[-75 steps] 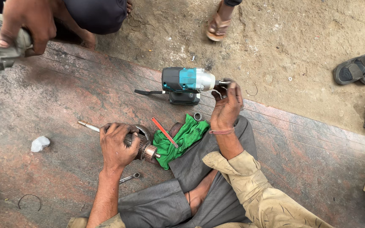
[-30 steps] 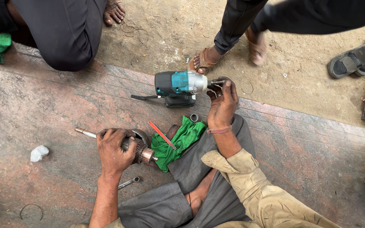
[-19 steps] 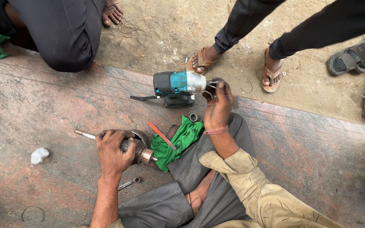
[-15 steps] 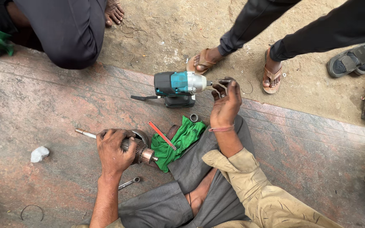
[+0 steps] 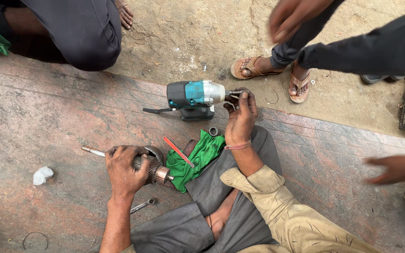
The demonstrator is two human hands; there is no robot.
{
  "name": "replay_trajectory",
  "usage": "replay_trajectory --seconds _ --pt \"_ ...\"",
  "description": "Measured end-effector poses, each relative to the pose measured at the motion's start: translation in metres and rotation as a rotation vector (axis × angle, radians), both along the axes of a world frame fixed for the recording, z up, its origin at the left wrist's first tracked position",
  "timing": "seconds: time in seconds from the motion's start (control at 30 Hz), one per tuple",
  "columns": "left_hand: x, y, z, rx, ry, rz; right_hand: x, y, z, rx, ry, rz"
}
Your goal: The person sits on the ground holding a starter motor armature and files its copper commutator with a red-handled file, rotating the armature to work around it. Another person nearby uses a cordless impact driver on a part, and the person continues filing the commutator.
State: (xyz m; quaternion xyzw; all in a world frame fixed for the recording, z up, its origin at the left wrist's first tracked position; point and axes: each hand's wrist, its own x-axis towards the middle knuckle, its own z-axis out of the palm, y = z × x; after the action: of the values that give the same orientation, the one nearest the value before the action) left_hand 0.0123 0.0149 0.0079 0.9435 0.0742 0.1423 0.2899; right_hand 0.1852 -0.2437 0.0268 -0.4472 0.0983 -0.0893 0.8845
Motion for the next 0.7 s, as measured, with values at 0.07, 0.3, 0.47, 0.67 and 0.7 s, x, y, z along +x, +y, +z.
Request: replay_trajectory --seconds 0.07,0.3,0.47,0.67,0.7 --pt "0.000 0.000 0.000 -0.005 0.008 0.007 -0.001 0.003 0.000 -0.016 -0.012 0.008" --pt "0.000 -0.001 0.002 -0.006 0.010 0.007 -0.001 0.005 0.006 -0.040 0.015 -0.001" --pt "0.000 0.000 0.000 0.006 0.015 0.003 0.003 -0.007 0.015 0.011 0.029 -0.054" --pt "0.001 -0.001 0.001 -0.004 -0.009 0.002 0.001 0.003 0.018 0.049 0.048 -0.035" --pt "0.001 -0.001 0.002 -0.003 0.004 0.003 0.001 0.004 0.017 0.065 0.056 -0.043"
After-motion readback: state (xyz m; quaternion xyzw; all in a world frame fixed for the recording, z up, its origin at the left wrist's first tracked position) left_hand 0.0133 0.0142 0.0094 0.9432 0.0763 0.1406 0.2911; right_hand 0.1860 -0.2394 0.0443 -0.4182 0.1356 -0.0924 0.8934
